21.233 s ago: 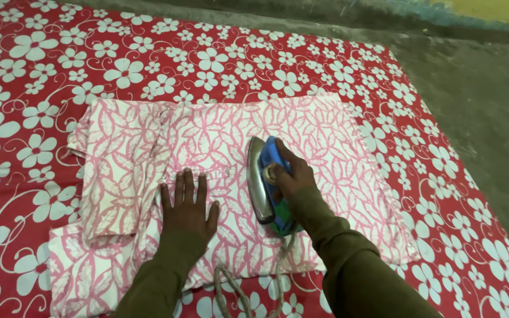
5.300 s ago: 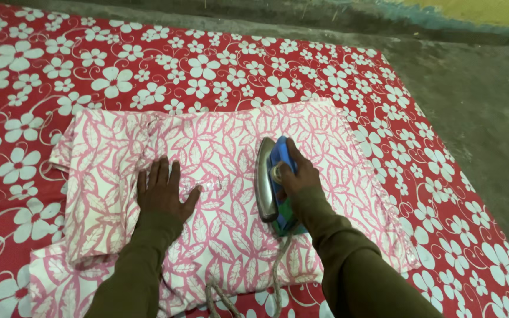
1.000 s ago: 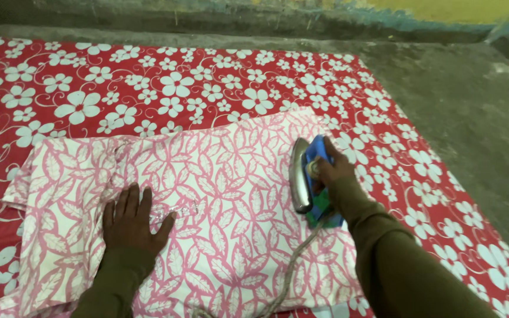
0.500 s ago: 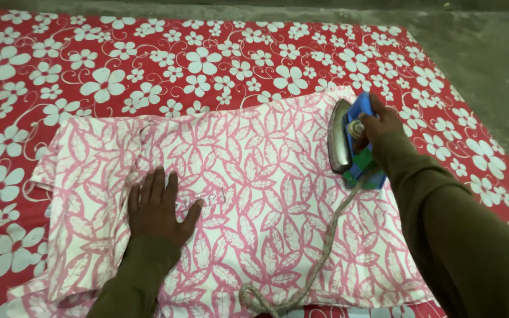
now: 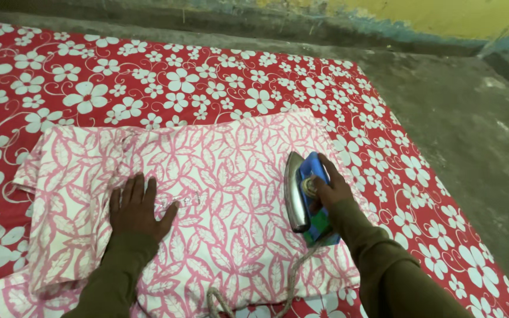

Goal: The person irons a pink and white patterned garment laid flat on a red floral tablecloth. They use a blue electric iron, moving it back and forth across the fabric while holding the garment steady with the other hand.

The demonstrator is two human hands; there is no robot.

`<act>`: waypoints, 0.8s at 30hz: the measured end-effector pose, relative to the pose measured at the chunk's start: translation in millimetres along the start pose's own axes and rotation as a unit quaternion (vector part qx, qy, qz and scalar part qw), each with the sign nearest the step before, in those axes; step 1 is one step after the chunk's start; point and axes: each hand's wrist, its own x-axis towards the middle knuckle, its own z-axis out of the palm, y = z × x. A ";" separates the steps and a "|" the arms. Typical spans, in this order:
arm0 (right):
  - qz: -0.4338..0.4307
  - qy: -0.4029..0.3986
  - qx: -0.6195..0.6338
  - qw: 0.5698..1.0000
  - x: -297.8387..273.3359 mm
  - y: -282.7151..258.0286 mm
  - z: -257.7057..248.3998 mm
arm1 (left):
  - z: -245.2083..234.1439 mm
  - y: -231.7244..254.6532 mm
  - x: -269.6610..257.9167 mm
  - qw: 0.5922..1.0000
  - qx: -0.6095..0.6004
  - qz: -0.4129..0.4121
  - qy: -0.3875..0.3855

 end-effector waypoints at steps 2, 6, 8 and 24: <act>0.012 0.009 -0.020 1.000 1.6 -3.9 -0.5 | 1.9 -2.2 -0.6 1.000 -0.004 0.008 0.011; 0.021 0.018 -0.028 0.999 22.8 -7.1 5.1 | 3.2 -2.4 -0.4 1.000 -0.011 0.008 0.006; 0.018 0.021 -0.017 0.999 40.5 -9.7 8.5 | 1.9 -1.7 1.7 1.000 0.003 0.013 0.008; -0.034 -0.057 0.035 0.997 90.1 3.8 16.8 | -5.6 1.4 0.2 1.000 -0.021 0.009 0.003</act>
